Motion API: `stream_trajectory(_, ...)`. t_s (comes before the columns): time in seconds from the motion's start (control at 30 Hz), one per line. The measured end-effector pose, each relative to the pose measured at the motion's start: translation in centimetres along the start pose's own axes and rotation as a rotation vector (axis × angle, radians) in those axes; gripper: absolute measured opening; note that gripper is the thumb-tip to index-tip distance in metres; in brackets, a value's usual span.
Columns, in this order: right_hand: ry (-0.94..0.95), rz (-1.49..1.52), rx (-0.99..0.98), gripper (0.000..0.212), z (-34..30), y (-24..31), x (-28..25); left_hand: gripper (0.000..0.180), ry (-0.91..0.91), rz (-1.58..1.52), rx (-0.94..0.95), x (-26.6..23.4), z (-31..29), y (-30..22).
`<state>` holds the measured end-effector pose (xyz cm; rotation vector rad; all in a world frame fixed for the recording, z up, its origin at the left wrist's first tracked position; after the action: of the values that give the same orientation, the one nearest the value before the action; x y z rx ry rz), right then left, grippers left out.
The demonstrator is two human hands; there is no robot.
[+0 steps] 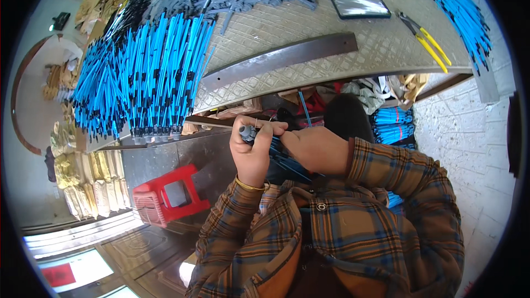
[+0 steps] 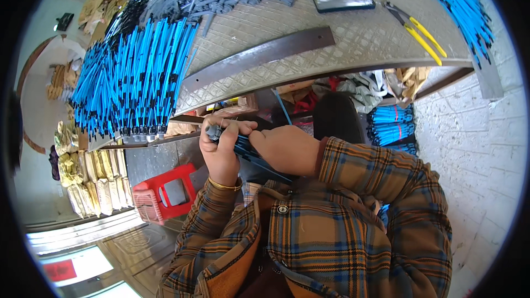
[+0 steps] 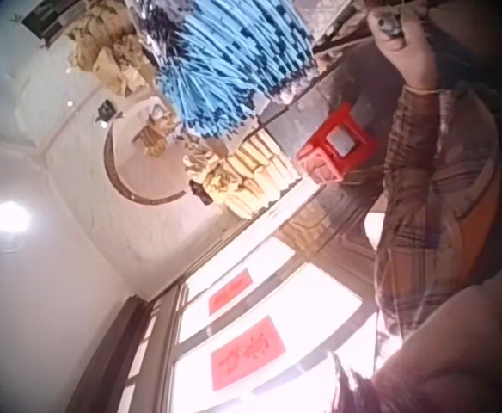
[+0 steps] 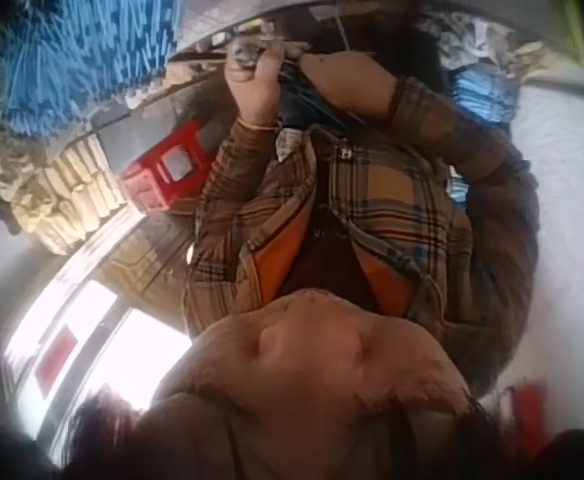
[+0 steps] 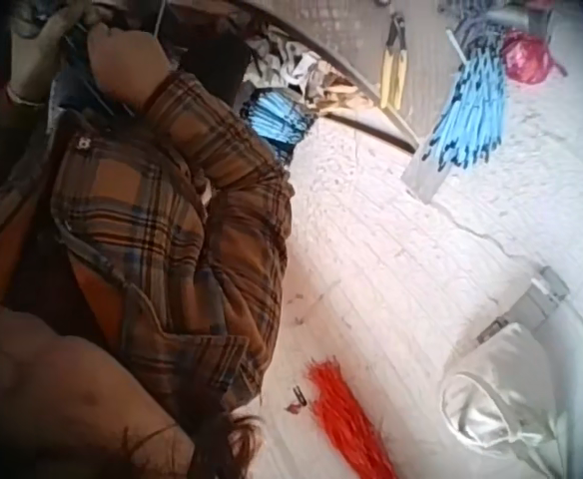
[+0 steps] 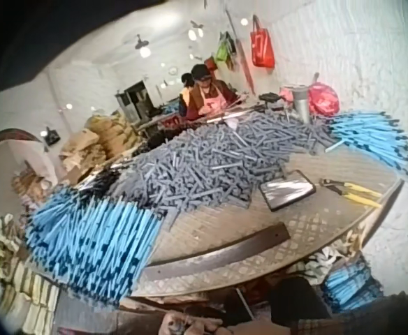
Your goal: The person threads a wire through plastic ribs, inserts the ribs into a circular hub, and secures the assembly by twisting and tightening the wire using pliers.
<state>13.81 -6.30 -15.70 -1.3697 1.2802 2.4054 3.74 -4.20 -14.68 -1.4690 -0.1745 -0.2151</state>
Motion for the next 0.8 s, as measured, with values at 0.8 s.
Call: stream_trajectory(0.8,0.07,-0.337,-0.663,0.015,6.9,9.7,-2.4,0.015,-0.009,-0.031,0.083,-5.0,-4.2,-1.0)
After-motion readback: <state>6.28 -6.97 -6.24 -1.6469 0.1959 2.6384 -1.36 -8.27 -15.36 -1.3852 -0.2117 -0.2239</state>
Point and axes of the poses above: each hand's wrist, its own z-axis towards the middle knuckle, its own x-axis out of the palm, y = z × x, the point moved 8 cm from there along z, towards the middle knuckle, and after that the axes turned 1 degree about z, right-handed, at the moved point
